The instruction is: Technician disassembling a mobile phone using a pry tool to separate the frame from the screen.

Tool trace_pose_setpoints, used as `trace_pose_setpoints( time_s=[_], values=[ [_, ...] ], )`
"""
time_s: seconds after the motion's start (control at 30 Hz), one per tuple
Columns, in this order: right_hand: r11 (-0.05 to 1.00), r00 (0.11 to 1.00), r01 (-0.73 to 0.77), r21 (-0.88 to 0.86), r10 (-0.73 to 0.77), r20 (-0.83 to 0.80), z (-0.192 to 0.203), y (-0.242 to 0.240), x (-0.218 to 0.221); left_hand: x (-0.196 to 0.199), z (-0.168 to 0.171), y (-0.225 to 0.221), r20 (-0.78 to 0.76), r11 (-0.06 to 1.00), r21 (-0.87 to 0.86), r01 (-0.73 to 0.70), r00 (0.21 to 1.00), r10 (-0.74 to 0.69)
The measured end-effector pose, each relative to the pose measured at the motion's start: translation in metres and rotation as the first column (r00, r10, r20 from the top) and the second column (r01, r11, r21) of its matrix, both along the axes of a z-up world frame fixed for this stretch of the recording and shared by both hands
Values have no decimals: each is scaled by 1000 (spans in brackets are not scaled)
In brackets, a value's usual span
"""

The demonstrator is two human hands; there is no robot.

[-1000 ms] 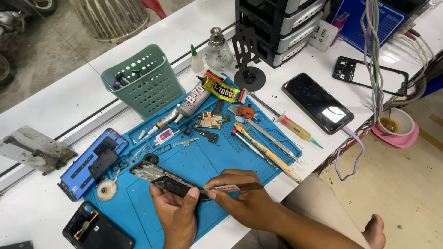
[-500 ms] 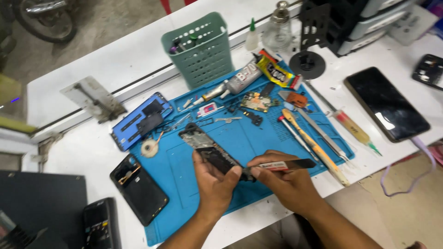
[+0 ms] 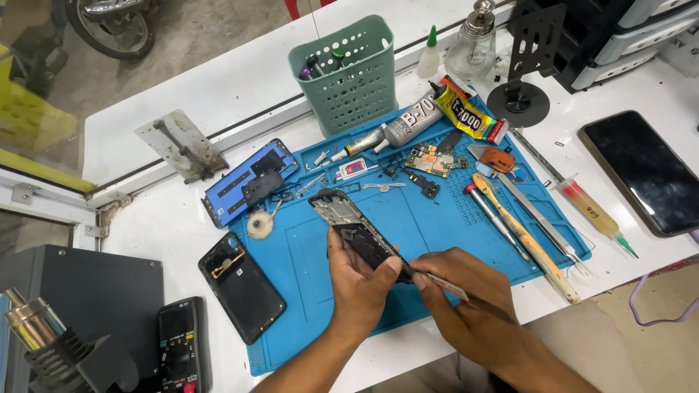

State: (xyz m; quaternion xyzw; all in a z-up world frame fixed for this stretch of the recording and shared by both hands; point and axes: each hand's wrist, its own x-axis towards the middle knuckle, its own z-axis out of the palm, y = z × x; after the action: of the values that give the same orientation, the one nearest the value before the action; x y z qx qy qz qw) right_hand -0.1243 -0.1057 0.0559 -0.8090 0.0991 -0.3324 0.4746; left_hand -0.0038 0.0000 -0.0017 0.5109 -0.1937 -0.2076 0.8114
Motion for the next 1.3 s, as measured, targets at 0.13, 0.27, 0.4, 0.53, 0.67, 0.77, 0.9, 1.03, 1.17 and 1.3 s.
trace_pose_setpoints(
  time_s=[0.13, 0.27, 0.4, 0.53, 0.67, 0.77, 0.9, 1.03, 1.17, 1.3],
  values=[
    [992, 995, -1, -130, 14, 101, -2, 5, -1, 0, 0, -1, 31, 1000, 10, -29, 999, 28],
    [992, 998, -5, -126, 13, 68, 1, 6, -2, -1, -3, 1, 35, 999, 20, -37, 999, 36],
    [1000, 1000, -10, -7, 10, -15, 7, 4, -3, -2, 1, 1, 35, 999, 19, -26, 999, 25],
    [998, 996, -18, 67, 23, -84, 5, -2, -5, -2, 0, 1, 9, 1000, 0, -3, 1000, 3],
    [995, 998, -21, 101, 27, -61, 5, -2, -5, -1, -4, 2, 30, 999, 27, -18, 999, 17],
    [992, 998, -24, 127, 30, -52, 5, -1, -6, 1, -5, 3, 4, 1000, 19, -6, 1000, 5],
    [986, 997, -35, 163, 44, -55, 7, -1, -6, 2, -8, 4, -24, 999, 30, 12, 1000, -12],
    [984, 999, -51, 170, 49, 16, 5, -4, -6, 4, -6, 1, -87, 1000, -11, -2, 996, 1],
    [984, 999, -52, 169, 50, 18, 5, -3, -5, 3, -6, 3, -111, 1000, -3, -7, 994, 6],
    [993, 999, -43, 107, 42, 9, 6, -2, -4, 4, -5, 3, -97, 1000, 5, -2, 995, 3]
  ],
)
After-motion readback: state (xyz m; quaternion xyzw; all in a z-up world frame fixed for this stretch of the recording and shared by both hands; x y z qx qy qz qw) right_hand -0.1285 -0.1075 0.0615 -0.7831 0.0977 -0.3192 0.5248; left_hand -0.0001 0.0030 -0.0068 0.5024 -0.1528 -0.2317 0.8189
